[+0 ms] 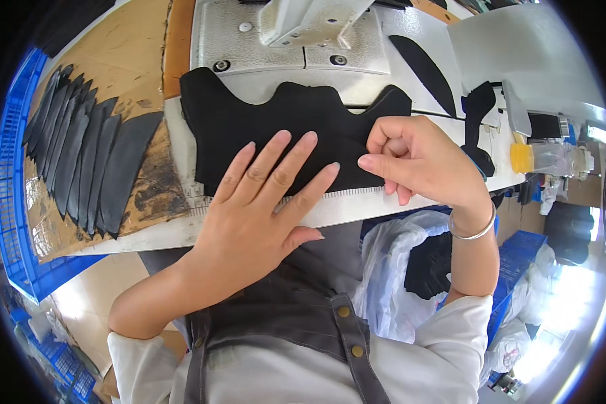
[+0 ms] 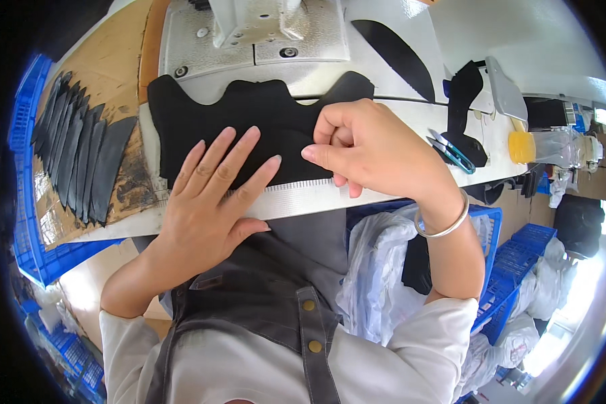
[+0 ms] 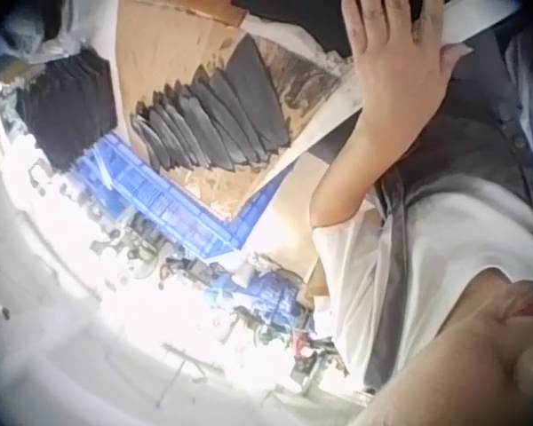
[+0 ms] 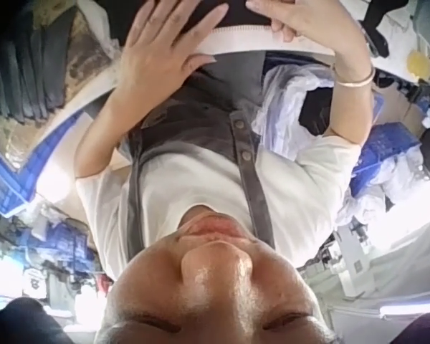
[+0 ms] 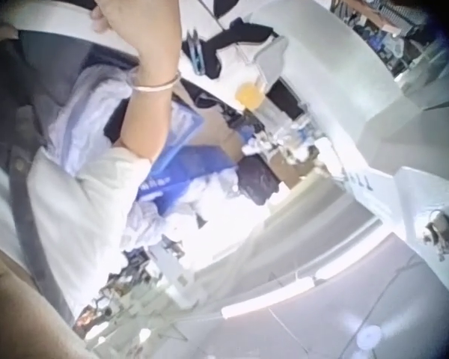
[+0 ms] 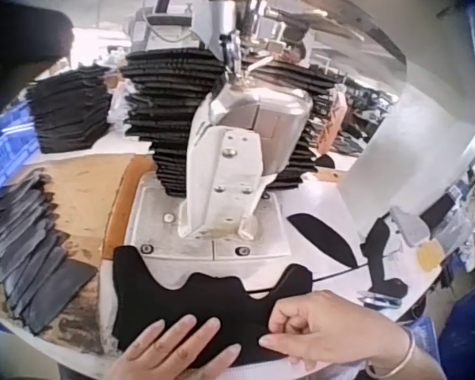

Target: Aligning and stacking black fabric shoe components at a workstation.

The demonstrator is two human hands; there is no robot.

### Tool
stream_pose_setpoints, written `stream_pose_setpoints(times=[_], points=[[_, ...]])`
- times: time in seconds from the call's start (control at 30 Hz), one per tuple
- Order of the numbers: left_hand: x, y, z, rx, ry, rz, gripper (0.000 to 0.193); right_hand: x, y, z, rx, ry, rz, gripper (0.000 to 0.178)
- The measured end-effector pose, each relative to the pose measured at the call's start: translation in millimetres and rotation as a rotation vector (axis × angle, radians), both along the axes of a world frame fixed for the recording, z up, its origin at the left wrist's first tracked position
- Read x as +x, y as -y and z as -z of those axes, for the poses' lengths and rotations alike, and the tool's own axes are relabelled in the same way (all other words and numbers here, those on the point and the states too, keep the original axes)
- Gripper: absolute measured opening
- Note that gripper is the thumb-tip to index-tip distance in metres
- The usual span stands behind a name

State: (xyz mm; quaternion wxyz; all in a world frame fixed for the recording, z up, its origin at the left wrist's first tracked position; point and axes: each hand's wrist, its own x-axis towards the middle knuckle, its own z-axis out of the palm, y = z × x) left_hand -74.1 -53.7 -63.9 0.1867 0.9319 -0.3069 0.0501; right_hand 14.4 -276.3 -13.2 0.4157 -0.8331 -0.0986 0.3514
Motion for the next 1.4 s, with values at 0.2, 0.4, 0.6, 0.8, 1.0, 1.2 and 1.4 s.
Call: stream_pose_setpoints(times=[0.2, 0.4, 0.6, 0.8, 1.0, 1.2, 1.4], points=[[1.3, -2.1, 0.0, 0.032, 0.017, 0.055, 0.056, 3.7, 1.5, 0.5, 0.003, -0.032, -0.009, 0.023], [2.5, -5.3, 0.4, 0.023, 0.018, 0.08, 0.056, 7.6, 6.6, 5.4, -0.026, -0.065, -0.04, 0.022], [2.5, -5.8, -2.0, -0.001, -0.009, 0.07, 0.058, -2.2, 5.5, 6.1, 0.001, 0.017, 0.009, 0.021], [2.2, -4.7, -1.7, 0.008, -0.001, 0.067, 0.061, -7.9, 5.0, 6.1, -0.048, 0.132, 0.007, 0.022], [7.5, -1.3, -11.8, 0.042, 0.015, 0.109, 0.067, -13.8, 6.4, 9.9, -0.103, 0.311, -0.02, 0.025], [26.7, 19.0, -3.3, -0.107, -0.049, 0.145, 0.088, -19.4, 12.8, 18.4, -0.087, 0.419, 0.027, 0.028], [33.0, 17.9, -3.7, -0.077, -0.088, 0.266, 0.084, -27.6, 19.2, 27.2, 0.12, 0.4, 0.159, 0.022]])
